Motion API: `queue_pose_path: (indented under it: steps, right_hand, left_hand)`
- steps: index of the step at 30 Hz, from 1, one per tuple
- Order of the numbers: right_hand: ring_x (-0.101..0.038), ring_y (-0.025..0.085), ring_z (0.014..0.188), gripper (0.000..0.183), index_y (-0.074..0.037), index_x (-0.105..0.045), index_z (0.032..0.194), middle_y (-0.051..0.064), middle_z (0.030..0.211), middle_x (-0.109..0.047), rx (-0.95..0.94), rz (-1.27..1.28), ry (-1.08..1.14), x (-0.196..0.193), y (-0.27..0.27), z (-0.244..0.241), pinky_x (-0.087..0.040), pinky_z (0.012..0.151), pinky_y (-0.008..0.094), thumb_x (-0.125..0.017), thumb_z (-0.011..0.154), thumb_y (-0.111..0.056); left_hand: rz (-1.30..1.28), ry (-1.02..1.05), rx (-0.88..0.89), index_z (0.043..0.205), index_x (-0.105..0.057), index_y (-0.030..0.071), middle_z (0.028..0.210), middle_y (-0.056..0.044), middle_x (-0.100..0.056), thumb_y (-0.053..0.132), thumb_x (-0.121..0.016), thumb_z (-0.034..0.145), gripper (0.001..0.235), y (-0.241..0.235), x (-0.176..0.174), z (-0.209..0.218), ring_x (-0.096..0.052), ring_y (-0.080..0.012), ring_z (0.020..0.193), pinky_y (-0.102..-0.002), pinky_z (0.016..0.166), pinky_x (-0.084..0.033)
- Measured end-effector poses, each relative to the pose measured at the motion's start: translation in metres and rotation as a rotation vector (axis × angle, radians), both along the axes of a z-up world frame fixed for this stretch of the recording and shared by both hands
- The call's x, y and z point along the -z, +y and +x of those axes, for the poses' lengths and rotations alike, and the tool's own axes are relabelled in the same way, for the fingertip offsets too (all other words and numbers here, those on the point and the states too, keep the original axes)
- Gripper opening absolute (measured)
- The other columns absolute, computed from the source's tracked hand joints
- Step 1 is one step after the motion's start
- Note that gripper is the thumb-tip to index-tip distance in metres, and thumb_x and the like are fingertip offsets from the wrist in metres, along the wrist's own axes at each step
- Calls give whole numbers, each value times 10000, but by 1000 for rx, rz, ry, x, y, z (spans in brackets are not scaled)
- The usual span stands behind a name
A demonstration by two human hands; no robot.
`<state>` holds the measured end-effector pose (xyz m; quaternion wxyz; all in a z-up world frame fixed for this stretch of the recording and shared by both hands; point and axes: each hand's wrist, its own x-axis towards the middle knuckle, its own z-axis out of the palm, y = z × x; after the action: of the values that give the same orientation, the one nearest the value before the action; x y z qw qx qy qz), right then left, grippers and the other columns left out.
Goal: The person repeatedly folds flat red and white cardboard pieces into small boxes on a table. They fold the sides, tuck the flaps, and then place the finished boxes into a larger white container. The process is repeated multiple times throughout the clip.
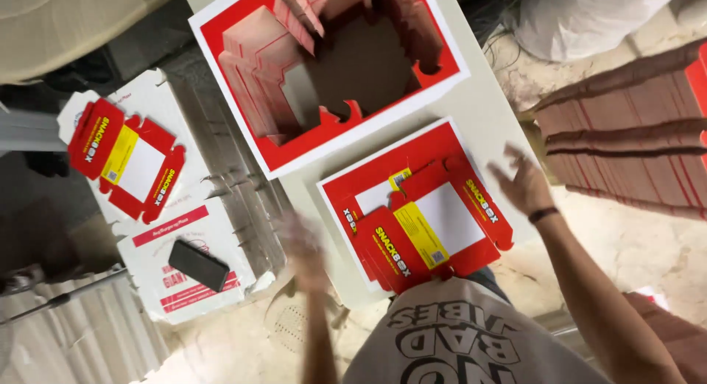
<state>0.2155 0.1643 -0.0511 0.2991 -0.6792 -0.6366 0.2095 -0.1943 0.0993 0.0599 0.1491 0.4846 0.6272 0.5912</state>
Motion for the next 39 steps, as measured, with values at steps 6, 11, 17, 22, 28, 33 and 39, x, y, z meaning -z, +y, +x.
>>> queue_pose_path:
  steps: [6, 11, 17, 22, 28, 33, 39]
  right_hand:
    - [-654, 476, 1155, 507, -15, -471, 1526, 289, 1334, -646, -62, -563, 53, 48, -96, 4, -542, 995, 577, -509, 1041, -155]
    - [-699, 363, 1138, 447, -134, -669, 1332, 190, 1131, -769, 46, -725, 77, 108, -107, 60, -571, 967, 472, -668, 946, -360]
    - [-717, 288, 931, 307, -137, -716, 1098, 120, 1035, -773, -10, -772, 246, 109, -140, 134, -531, 844, 418, -495, 1000, -326]
    - [-716, 243, 992, 338, -136, -655, 1250, 82, 1157, -771, 266, -504, 453, 3, -172, 168, -522, 896, 368, -516, 990, -301]
    - [-661, 159, 846, 273, -29, -701, 1169, 96, 986, -761, 620, -137, 743, -151, -184, 274, -546, 757, 307, -646, 977, -215]
    - [-599, 134, 777, 157, -13, -624, 1103, 84, 887, -652, 807, 184, 803, -165, -170, 345, -526, 654, 267, -680, 1039, -145]
    - [-703, 368, 673, 320, 69, -673, 1139, 284, 949, -732, 923, -209, 941, -118, -143, 382, -617, 629, 457, -690, 987, -212]
  left_hand:
    - [-1271, 53, 140, 1644, -34, 105, 1629, -374, -37, 641, -759, 837, 1211, -119, 84, 129, -45, -572, 1506, -696, 1184, -210]
    - [-980, -309, -83, 1586, -279, -4, 1513, -318, -453, 303, -842, 848, 978, -100, 98, 125, -400, -463, 1436, -565, 1171, -354]
    - [-1331, -428, 222, 1577, -342, 302, 1379, -95, -660, 200, -647, 775, 864, -86, 57, 150, -692, -342, 1150, -511, 773, -627]
    - [-1265, -330, 352, 1596, -328, 274, 1381, -130, -634, 150, -581, 947, 708, -28, -5, 237, -719, -264, 1138, -437, 787, -655]
    - [-910, 3, 704, 1461, -511, 192, 1356, -51, -625, 419, -583, 887, 622, 120, -112, 364, -651, -211, 1201, -371, 927, -573]
    - [-435, 38, 1120, 1416, -587, 38, 1377, -56, -664, 156, -566, 929, 501, 237, -114, 515, -611, -117, 1239, -283, 1060, -476]
    - [-684, 396, 1194, 1484, -521, 160, 1472, -103, -597, 141, -520, 946, 538, 287, -41, 594, -624, -224, 1294, -356, 1019, -533]
